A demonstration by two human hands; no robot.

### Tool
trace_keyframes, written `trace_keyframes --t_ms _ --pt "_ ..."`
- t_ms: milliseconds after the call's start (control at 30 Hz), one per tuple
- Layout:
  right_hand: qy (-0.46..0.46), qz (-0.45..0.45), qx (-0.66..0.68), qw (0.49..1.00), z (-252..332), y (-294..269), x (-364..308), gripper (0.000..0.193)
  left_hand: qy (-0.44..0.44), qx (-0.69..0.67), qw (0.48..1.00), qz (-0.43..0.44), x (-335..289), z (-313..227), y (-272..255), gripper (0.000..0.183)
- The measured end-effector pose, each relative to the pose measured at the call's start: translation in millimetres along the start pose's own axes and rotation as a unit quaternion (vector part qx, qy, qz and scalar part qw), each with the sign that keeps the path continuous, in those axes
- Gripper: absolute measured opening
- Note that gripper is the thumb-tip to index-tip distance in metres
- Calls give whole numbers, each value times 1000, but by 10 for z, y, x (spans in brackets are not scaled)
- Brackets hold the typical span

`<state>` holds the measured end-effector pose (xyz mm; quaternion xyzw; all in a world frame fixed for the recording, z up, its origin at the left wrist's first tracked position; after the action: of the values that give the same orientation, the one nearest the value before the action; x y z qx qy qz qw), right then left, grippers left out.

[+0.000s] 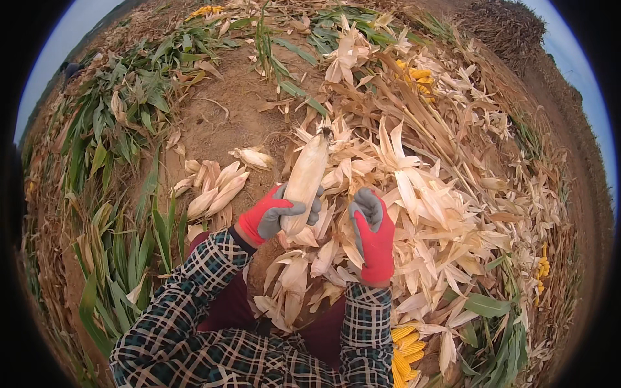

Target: The person sits on the ground in a cornfield and shucks multiple corn cobs by hand, removing the husks and silk. The shucked cobs are placed in a pile nearby.

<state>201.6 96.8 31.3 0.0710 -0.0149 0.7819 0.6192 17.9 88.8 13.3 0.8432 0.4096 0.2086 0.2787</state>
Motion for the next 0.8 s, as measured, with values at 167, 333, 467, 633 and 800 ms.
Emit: trace_keyframes --t_ms 167,333,467,633,800 --pt "-38 42 60 997 144 173 27 48 -3 128 992 4 37 152 23 67" --pt "-23 -2 150 988 104 26 3 45 -56 241 969 24 32 272 -71 79" --pt "-25 31 108 993 197 21 -9 37 -88 254 962 42 12 314 -104 79" --pt "0 56 81 995 288 38 -64 34 -130 307 939 92 1 176 58 76" --pt "-26 71 66 995 257 -7 -83 28 -121 318 931 129 -16 147 60 79"
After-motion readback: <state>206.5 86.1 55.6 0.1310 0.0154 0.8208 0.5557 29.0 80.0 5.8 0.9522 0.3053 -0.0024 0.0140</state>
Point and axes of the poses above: each hand's wrist, its own x-axis towards the middle knuckle, its own y-axis out of the palm, z = x × y, the point moved 10 cm from there along x, towards the middle knuckle, and after that the axes turned 12 degrees about z, right-handed, at the moved point
